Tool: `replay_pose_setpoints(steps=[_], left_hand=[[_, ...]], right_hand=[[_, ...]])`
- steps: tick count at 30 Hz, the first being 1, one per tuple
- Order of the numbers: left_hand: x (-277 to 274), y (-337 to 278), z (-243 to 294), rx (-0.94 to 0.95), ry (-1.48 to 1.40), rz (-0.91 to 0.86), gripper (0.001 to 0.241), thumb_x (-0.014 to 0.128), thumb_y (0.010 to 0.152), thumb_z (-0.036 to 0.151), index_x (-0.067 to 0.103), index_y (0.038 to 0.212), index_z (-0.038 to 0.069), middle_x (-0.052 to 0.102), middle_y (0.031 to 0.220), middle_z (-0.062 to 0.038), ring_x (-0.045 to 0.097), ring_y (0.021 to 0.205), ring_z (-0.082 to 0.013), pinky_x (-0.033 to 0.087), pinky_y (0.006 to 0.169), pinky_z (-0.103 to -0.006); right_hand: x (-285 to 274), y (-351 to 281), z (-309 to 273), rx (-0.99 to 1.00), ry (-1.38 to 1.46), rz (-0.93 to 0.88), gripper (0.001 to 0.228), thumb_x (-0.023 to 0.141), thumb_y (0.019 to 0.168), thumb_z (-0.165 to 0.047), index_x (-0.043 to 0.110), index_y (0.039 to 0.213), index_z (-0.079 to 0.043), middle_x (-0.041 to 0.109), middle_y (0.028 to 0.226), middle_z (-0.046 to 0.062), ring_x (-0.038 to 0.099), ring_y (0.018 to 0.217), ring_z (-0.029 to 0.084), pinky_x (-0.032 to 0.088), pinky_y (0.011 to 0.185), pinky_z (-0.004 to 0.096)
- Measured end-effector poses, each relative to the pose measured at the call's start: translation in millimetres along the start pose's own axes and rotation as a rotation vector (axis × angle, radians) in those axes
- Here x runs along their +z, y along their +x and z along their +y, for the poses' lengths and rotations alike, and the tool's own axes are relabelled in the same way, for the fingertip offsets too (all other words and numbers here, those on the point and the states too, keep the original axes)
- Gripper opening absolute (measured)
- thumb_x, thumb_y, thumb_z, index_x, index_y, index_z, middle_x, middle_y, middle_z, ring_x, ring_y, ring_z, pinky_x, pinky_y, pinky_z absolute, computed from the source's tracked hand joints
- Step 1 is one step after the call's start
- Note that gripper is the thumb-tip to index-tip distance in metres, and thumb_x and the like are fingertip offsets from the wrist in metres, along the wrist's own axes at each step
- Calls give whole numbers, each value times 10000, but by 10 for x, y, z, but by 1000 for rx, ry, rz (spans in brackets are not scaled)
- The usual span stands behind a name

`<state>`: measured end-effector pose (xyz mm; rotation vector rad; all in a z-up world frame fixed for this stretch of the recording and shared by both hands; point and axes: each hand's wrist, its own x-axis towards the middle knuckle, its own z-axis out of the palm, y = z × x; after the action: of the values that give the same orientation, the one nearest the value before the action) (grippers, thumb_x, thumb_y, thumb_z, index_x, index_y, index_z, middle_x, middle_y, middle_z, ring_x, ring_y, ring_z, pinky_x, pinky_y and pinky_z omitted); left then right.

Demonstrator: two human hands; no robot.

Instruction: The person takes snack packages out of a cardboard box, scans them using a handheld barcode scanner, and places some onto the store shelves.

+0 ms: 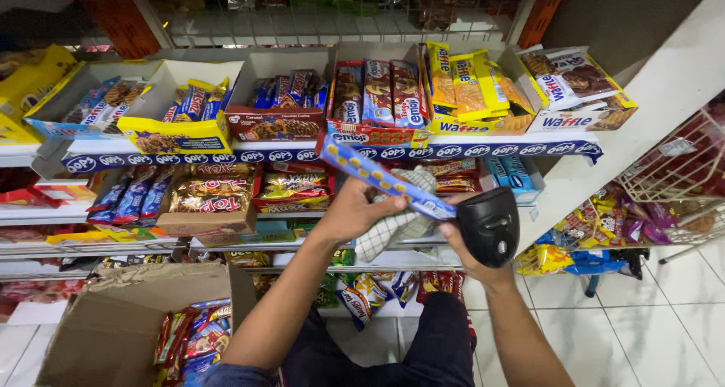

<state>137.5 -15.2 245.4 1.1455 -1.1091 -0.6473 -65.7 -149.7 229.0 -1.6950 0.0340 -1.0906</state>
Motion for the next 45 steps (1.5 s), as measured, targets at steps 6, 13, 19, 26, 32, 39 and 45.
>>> replay_pose_setpoints(steps=[6,13,19,26,32,39,45], left_hand=[[116,169,286,141,200,36,255,719,993,200,712,1207,61,756,1072,-57,678,1015,-127,559,937,-304],[-123,-114,840,303,1043,334,596,751,936,219,509,1475,135,589,1139,-185,664,938,-347,555,813,-439],[-313,-99,951,144,1177,336,760,732,892,164,370,1553,65,574,1181,-240,623,940,-445,531,804,-511],[-493,-76,842,295,1125,300,677,696,804,22,500,1452,35,614,1257,-236,599,1121,-462,513,965,-494],[-482,-110,957,197,961,305,678,719,792,27,530,1443,54,593,1090,-207,610,1031,-407,505,931,-463],[-529,-114,969,177,902,307,675,727,782,48,546,1431,67,582,1031,-180,621,964,-379,514,866,-443],[-603,-131,907,181,890,297,435,776,830,132,595,1211,24,613,1032,-171,623,968,-374,507,860,-436]], right_hand=[[220,195,-34,-439,-566,243,234,800,902,-29,623,1056,-24,670,1063,101,682,983,224,546,894,346],[246,782,-650,-834,-777,-1,224,777,881,-58,653,1052,17,727,1119,146,711,988,288,535,895,398],[543,1090,-710,-883,-927,-158,236,719,896,-107,697,1117,-28,709,1184,93,701,1082,263,518,946,401],[970,1229,-430,-923,-854,-129,251,705,938,-151,712,1179,-81,646,1162,90,648,1101,267,496,1006,422],[1089,1234,-360,-737,-968,-118,247,658,931,-115,674,1173,-69,667,1223,68,668,1155,242,402,1095,446],[1129,1165,-376,-621,-926,-178,357,721,847,-131,651,1184,-36,671,1222,93,667,1109,244,386,1117,483],[1152,1277,-490,-506,-858,-233,515,843,698,-230,676,1162,-82,690,1200,45,638,1033,254,398,940,456]])
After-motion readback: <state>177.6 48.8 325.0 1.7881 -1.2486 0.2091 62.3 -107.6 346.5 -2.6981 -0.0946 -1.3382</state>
